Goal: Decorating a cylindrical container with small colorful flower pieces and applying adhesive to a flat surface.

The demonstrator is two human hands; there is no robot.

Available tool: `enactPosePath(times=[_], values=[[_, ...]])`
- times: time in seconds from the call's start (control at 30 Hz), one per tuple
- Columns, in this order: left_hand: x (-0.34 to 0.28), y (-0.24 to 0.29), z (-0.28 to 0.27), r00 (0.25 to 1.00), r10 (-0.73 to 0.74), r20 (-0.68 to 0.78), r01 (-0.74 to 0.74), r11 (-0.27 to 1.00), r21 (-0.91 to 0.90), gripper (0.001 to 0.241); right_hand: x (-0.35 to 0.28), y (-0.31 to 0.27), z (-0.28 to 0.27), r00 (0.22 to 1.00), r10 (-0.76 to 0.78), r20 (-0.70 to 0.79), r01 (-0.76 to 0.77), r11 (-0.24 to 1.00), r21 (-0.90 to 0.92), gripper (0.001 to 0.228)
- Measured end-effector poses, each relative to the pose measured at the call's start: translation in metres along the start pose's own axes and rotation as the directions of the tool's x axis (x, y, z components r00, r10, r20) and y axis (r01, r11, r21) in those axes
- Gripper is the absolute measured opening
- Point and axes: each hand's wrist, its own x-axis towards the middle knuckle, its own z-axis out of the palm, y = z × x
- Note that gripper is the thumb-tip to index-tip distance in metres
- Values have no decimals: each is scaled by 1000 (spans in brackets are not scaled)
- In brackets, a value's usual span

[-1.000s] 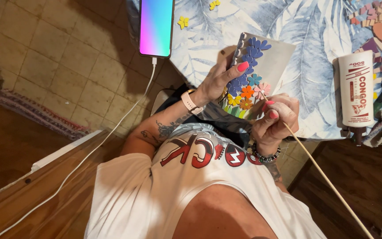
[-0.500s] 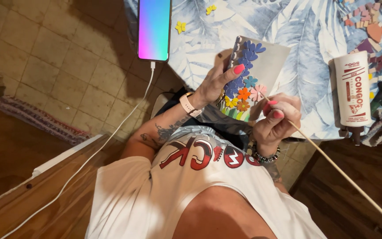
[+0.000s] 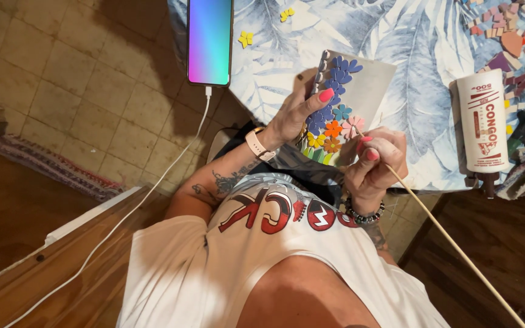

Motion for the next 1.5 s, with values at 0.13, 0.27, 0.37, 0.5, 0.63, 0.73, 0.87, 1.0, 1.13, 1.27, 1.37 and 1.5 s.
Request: enactPosePath(times=[0.13, 0.27, 0.37, 0.5, 0.63, 0.73, 0.87, 1.0, 1.13, 1.27, 1.37, 1.5], values=[[-3, 8, 6, 999, -37, -17, 37, 999, -37, 76, -1, 5, 2, 999, 20, -37, -17, 996, 88, 29], [-5, 11, 8, 999, -53, -10, 53, 997, -48, 78, -8, 8, 2, 989, 95, -111, -65, 966, 249, 29], [-5, 12, 10, 998, -63, -16, 63, 998, -15, 80, -10, 6, 1, 989, 88, -118, -59, 970, 236, 28], [-2, -3, 7, 1000, -24, -16, 24, 1000, -20, 77, -9, 8, -1, 994, 64, -87, -42, 971, 234, 29], [-3, -2, 6, 999, -20, -44, 19, 999, -27, 72, -7, 6, -1, 996, 49, -78, -31, 977, 209, 30], [-3, 1, 6, 999, -16, -32, 16, 1000, -24, 75, -3, 3, -1, 997, 42, -57, -31, 982, 185, 29], [-4, -1, 7, 1000, -15, -25, 14, 999, -36, 73, 0, 0, -1, 999, 39, -29, -34, 987, 156, 28], [-2, -3, 4, 1000, -19, -17, 19, 999, -41, 73, 3, -2, -1, 1000, 29, -3, -29, 994, 102, 28], [-2, -2, 3, 1000, -26, -8, 25, 997, -68, 74, 1, -1, -1, 1000, 9, 4, -9, 997, 75, 27], [-1, 0, 2, 999, -43, -5, 43, 998, -38, 76, 1, -3, 1, 1000, 6, 3, -6, 999, 54, 27], [2, -10, -2, 998, -54, -35, 53, 998, -35, 75, -9, 7, -1, 998, 55, -17, -52, 990, 133, 28], [5, -28, -7, 994, -96, -48, 92, 992, -88, 76, -4, 1, 1, 976, 185, -113, -137, 930, 342, 27]])
